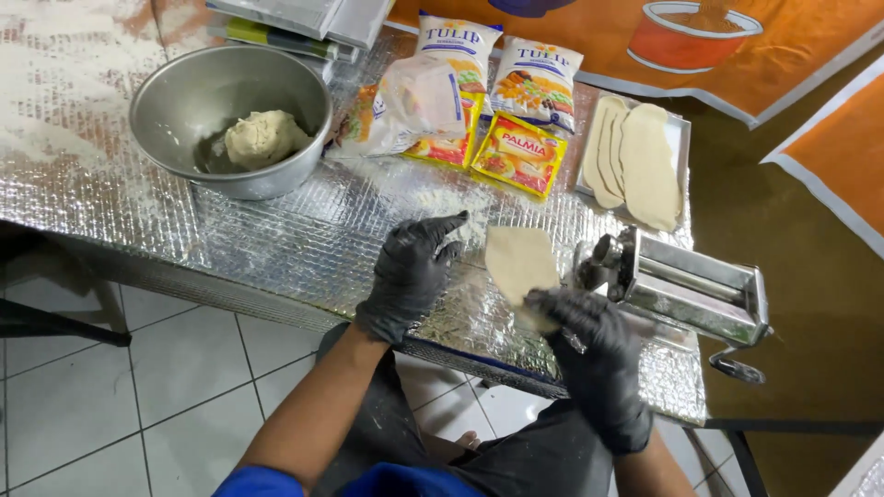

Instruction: Kneading and rolling out dough using a manual pasta machine to create thin sheets.

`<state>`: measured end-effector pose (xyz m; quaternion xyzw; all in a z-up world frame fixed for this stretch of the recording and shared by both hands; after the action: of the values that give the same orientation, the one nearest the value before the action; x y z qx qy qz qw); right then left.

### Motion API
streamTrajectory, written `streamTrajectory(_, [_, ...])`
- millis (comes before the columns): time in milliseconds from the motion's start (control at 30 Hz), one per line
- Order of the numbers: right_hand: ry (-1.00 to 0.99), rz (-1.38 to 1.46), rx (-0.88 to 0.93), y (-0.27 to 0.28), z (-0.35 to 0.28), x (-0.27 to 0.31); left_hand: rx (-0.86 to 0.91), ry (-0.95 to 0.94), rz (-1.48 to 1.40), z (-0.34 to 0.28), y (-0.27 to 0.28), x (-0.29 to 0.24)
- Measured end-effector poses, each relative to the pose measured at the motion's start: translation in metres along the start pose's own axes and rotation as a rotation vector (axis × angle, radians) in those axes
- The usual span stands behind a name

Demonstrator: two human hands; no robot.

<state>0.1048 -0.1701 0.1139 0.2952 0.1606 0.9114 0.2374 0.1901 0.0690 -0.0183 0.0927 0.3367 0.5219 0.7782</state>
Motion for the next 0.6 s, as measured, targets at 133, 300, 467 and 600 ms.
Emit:
streamTrajectory(133, [0.201,-0.076,0.078,-0.022,-0.081,-0.015,-0.121,-0.099,0.208,-0.049,-0.006,-0.005])
streamTrajectory(300, [0.101,-0.092,0.198,-0.017,-0.104,-0.031,0.074,-0.277,-0.182,-0.036,0.036,-0.077])
streamTrajectory(467, [-0.624,0.013,0.136,-0.029,-0.041,-0.046,0.002,-0.208,-0.175,-0.047,0.035,-0.087])
streamTrajectory(600, [-0.902,0.020,0.064,-0.057,-0.022,-0.078,-0.071,-0.155,-0.165,-0.059,0.029,-0.080])
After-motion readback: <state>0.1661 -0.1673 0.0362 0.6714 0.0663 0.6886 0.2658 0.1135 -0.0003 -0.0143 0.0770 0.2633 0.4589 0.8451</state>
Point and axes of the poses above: each hand's wrist, its own z-axis towards the middle knuckle, its own y-axis out of the back of the hand, x = y × z, the point moved 5 cm from there along z, towards the middle knuckle, and after that the axes turned 10 degrees about -x, right-handed, at the moved point
